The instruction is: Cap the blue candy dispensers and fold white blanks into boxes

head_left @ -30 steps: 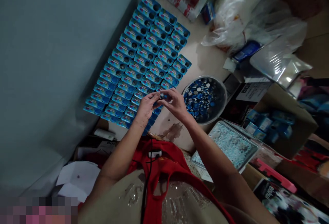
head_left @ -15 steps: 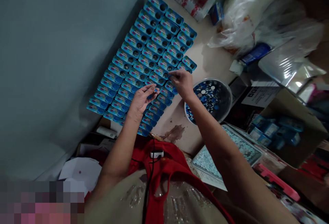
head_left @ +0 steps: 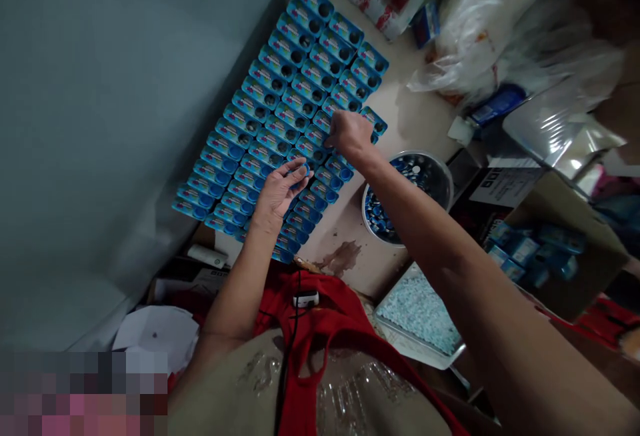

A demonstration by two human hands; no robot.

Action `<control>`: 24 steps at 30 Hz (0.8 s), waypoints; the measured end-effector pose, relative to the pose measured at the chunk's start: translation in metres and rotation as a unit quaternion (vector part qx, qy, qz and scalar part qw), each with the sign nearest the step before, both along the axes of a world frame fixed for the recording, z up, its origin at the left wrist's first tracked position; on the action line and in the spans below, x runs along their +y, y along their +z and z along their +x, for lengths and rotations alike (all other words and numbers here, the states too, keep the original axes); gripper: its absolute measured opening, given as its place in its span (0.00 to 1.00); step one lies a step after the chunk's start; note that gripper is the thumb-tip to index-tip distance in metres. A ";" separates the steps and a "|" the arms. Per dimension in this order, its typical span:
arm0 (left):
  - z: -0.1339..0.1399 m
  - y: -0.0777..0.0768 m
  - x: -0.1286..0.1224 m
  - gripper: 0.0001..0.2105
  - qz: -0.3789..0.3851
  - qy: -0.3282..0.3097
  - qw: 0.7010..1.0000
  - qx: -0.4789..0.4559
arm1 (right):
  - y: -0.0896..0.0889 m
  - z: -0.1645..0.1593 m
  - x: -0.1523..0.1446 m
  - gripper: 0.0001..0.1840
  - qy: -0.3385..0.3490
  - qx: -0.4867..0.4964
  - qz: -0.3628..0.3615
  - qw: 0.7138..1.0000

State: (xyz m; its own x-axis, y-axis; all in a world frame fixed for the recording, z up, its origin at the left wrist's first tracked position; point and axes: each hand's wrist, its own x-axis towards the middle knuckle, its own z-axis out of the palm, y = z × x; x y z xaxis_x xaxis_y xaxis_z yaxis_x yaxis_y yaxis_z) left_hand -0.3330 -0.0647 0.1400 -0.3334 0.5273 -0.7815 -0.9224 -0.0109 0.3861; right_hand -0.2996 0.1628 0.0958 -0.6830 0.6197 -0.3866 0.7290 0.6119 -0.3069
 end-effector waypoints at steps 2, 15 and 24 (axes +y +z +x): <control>0.003 0.004 0.001 0.08 -0.013 0.017 1.000 -0.014 | 0.011 -0.003 -0.004 0.10 -0.004 0.004 -0.001 1.000; 0.036 -0.005 -0.003 0.08 -0.010 -0.007 0.999 -0.045 | 0.048 0.093 -0.101 0.09 -0.029 0.265 -0.268 0.926; 0.005 0.002 -0.033 0.09 -0.022 0.039 0.997 0.058 | 0.032 0.036 -0.060 0.08 0.035 0.052 0.004 0.998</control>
